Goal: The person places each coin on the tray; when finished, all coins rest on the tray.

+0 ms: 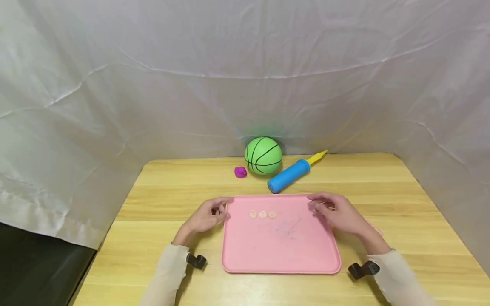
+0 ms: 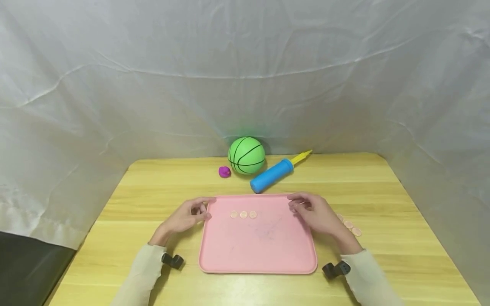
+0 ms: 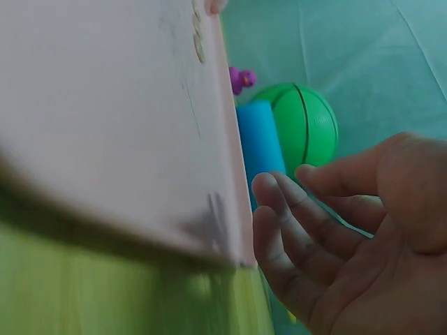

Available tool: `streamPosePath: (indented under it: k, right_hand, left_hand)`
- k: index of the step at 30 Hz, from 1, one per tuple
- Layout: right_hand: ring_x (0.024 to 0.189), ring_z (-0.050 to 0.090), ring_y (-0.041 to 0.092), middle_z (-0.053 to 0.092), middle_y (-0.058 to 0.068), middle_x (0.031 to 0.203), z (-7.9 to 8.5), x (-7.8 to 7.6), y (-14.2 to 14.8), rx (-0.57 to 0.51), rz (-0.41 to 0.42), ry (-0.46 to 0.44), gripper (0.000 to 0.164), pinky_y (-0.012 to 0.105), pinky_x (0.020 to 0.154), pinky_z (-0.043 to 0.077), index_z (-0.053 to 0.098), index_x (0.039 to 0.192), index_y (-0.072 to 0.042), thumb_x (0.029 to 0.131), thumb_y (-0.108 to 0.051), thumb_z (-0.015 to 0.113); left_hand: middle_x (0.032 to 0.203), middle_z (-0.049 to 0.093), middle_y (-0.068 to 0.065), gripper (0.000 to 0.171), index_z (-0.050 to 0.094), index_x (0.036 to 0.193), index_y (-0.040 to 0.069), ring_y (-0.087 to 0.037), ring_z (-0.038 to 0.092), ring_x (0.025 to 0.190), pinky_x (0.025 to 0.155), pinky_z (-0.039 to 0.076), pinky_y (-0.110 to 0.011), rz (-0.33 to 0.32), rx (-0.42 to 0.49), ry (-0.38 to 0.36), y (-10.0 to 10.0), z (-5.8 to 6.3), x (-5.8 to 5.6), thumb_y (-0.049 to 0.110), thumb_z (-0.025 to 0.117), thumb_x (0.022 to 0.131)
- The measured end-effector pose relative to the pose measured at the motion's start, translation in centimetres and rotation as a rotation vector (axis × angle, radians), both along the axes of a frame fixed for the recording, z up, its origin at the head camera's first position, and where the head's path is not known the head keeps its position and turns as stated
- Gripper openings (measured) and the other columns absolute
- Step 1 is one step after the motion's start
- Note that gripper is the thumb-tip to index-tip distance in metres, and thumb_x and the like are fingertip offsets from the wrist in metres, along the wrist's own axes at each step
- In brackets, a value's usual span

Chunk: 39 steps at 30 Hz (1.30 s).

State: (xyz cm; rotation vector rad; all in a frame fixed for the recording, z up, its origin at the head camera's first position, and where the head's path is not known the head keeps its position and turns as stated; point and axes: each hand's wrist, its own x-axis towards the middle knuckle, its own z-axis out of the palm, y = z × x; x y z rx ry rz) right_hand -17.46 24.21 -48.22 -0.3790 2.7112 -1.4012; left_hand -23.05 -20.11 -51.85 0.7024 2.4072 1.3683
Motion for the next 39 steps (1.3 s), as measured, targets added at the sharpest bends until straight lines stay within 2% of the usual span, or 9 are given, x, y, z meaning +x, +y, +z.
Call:
streamPosePath:
  k: [4, 11, 19, 23, 26, 31, 39]
  right_hand:
    - [0.102, 0.075, 0.021, 0.081, 0.017, 0.121, -0.2, 0.5, 1.9, 0.037, -0.040, 0.031, 0.031, 0.021, 0.082, 0.060, 0.070, 0.137, 0.002, 0.108, -0.006, 0.064]
    - [0.102, 0.074, 0.028, 0.079, 0.020, 0.124, -0.6, 1.9, 5.0, 0.173, -0.141, 0.039, 0.030, 0.025, 0.067, 0.059, 0.071, 0.136, -0.001, 0.108, -0.004, 0.061]
    - [0.097, 0.077, 0.032, 0.081, 0.018, 0.115, -0.9, 2.7, 7.4, 0.334, -0.189, 0.150, 0.027, 0.027, 0.077, 0.057, 0.074, 0.129, -0.001, 0.104, -0.001, 0.065]
    - [0.092, 0.078, 0.030, 0.081, 0.019, 0.112, -1.0, 2.8, 8.1, 0.357, -0.220, 0.137, 0.025, 0.030, 0.076, 0.056, 0.074, 0.126, 0.000, 0.101, 0.000, 0.066]
    - [0.087, 0.076, 0.024, 0.081, 0.015, 0.105, -1.1, 2.9, 8.4, 0.378, -0.240, 0.126, 0.023, 0.032, 0.076, 0.055, 0.076, 0.122, -0.001, 0.098, -0.002, 0.072]
    - [0.084, 0.075, 0.018, 0.081, 0.004, 0.096, -1.5, 2.9, 8.7, 0.398, -0.246, 0.135, 0.021, 0.027, 0.074, 0.053, 0.078, 0.116, -0.005, 0.095, -0.008, 0.081]
    - [0.082, 0.071, 0.012, 0.080, 0.002, 0.094, -2.0, 2.9, 8.8, 0.394, -0.255, 0.136, 0.021, 0.024, 0.072, 0.051, 0.078, 0.115, -0.006, 0.095, -0.010, 0.081]
  left_hand:
    - [0.092, 0.066, -0.014, 0.055, 0.057, 0.152, -0.007, -0.011, 0.050, 0.076, 0.069, 0.042, -0.019, 0.005, -0.004, 0.005, 0.0, 0.1, -0.2, 0.003, 0.072, 0.100]
    - [0.092, 0.066, -0.014, 0.054, 0.058, 0.152, -0.006, -0.011, 0.051, 0.077, 0.070, 0.043, -0.019, 0.003, -0.013, 0.005, -0.1, 0.4, -0.2, 0.003, 0.072, 0.100]
    - [0.092, 0.067, -0.011, 0.055, 0.058, 0.153, -0.005, -0.011, 0.052, 0.078, 0.071, 0.044, -0.019, 0.010, -0.017, 0.012, -0.3, 0.2, -0.3, 0.002, 0.072, 0.100]
    - [0.092, 0.067, -0.012, 0.055, 0.058, 0.152, -0.005, -0.012, 0.052, 0.078, 0.071, 0.044, -0.019, 0.009, -0.014, 0.014, -0.3, 0.2, -0.3, 0.002, 0.072, 0.100]
    - [0.092, 0.067, -0.015, 0.054, 0.058, 0.152, -0.006, -0.012, 0.052, 0.078, 0.072, 0.044, -0.019, 0.007, -0.010, 0.015, -0.2, 0.2, -0.2, 0.002, 0.073, 0.100]
    - [0.092, 0.067, -0.015, 0.055, 0.058, 0.151, -0.007, -0.012, 0.052, 0.078, 0.071, 0.044, -0.019, 0.004, -0.006, 0.018, -0.1, 0.2, -0.1, 0.002, 0.073, 0.100]
    - [0.093, 0.066, -0.016, 0.053, 0.057, 0.151, -0.008, -0.012, 0.052, 0.079, 0.073, 0.044, -0.019, 0.000, 0.002, 0.003, 0.0, 0.2, 0.1, 0.000, 0.071, 0.101]
